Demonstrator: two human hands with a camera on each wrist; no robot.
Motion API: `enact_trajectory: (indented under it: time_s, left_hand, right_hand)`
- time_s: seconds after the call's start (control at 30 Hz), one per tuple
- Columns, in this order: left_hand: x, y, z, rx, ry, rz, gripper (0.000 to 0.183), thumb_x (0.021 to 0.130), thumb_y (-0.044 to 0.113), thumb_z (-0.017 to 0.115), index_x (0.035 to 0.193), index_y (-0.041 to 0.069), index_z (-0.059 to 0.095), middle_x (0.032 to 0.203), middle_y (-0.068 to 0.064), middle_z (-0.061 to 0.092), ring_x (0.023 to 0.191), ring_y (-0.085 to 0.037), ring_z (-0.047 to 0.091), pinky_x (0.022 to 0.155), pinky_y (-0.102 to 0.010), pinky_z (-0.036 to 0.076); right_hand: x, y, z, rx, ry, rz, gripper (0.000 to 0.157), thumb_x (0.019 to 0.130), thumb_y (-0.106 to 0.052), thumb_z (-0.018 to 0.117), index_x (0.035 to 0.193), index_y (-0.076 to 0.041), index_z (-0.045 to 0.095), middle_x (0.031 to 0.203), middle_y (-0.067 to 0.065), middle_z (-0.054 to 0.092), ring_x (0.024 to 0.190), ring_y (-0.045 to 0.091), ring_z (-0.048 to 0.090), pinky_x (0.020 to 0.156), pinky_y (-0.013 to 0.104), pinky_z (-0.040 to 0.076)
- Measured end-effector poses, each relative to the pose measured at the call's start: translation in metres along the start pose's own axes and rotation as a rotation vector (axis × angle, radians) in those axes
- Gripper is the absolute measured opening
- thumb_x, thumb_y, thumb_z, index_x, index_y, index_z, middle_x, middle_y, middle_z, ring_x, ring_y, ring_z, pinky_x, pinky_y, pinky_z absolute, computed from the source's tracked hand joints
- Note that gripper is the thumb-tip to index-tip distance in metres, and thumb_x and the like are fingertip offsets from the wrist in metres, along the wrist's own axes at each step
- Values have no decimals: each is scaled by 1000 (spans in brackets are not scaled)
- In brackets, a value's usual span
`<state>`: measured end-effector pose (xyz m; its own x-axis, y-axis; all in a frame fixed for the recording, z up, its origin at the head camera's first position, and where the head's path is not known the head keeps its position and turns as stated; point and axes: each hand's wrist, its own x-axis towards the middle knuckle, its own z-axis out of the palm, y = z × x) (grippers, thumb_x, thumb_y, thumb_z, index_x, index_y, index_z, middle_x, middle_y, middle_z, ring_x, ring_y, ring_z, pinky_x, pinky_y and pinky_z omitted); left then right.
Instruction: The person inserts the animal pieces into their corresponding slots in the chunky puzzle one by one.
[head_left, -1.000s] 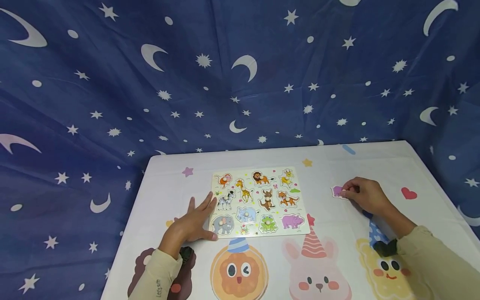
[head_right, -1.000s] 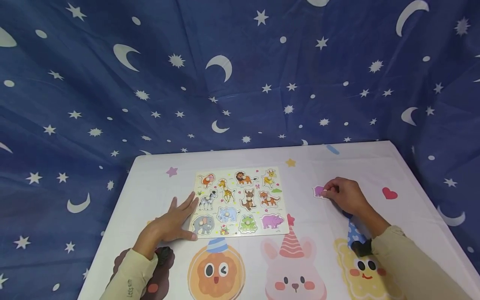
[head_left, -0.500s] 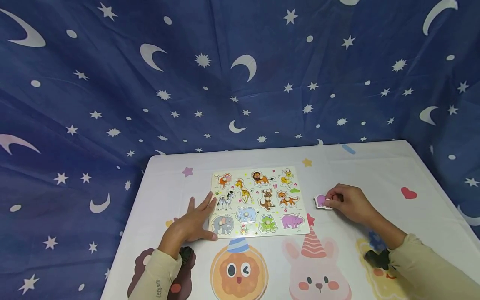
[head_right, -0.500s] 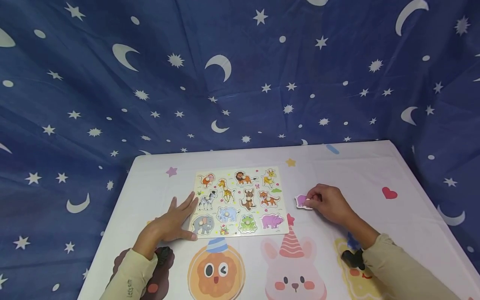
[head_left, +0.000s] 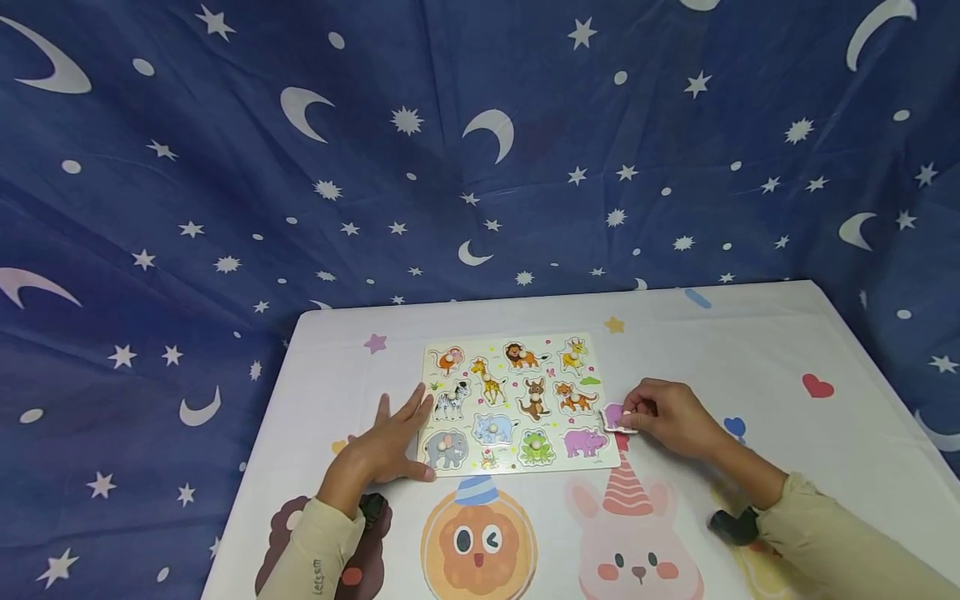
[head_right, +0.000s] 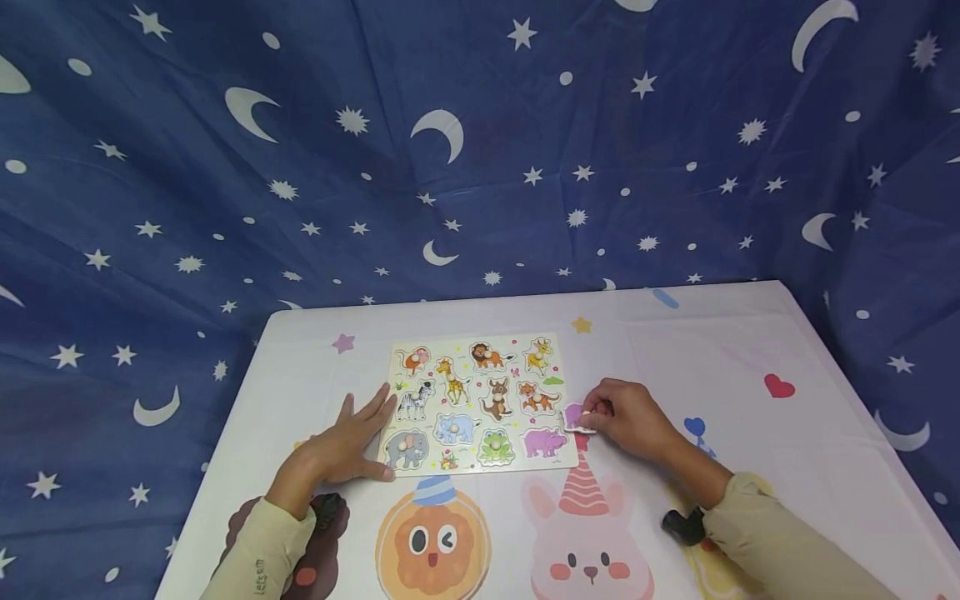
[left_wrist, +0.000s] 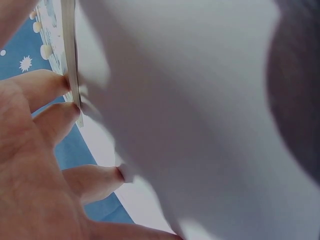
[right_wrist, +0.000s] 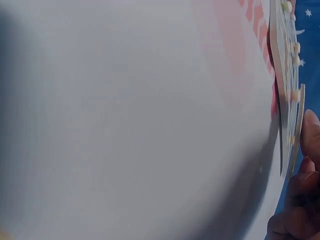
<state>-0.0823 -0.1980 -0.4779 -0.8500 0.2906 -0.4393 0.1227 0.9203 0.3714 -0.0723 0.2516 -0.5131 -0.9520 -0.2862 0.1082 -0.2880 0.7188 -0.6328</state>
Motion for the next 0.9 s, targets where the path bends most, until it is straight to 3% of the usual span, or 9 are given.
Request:
enact_trajectory:
  time_s: [0.53,0.9]
  left_hand:
    - [0,-1,1,4,2,7,120,66,40,94,163,22,26,174,3,7,155,-53,-6,91,-96,14]
    - [0,-1,2,-3,10,9,121,65,40,95,163,23,26,174,3,7,155,-52,-5,91,-96,13]
  right_hand:
    - [6,-23,13,50,-59,25,19,79,-18,88,81,-21,70,70,-11,51,64,5,48,54,19,41]
    - [7,-31,27,100,-89,-14,21,78,-17,89,80,-22,69,70,-11,51,62,2,47,52,19,40]
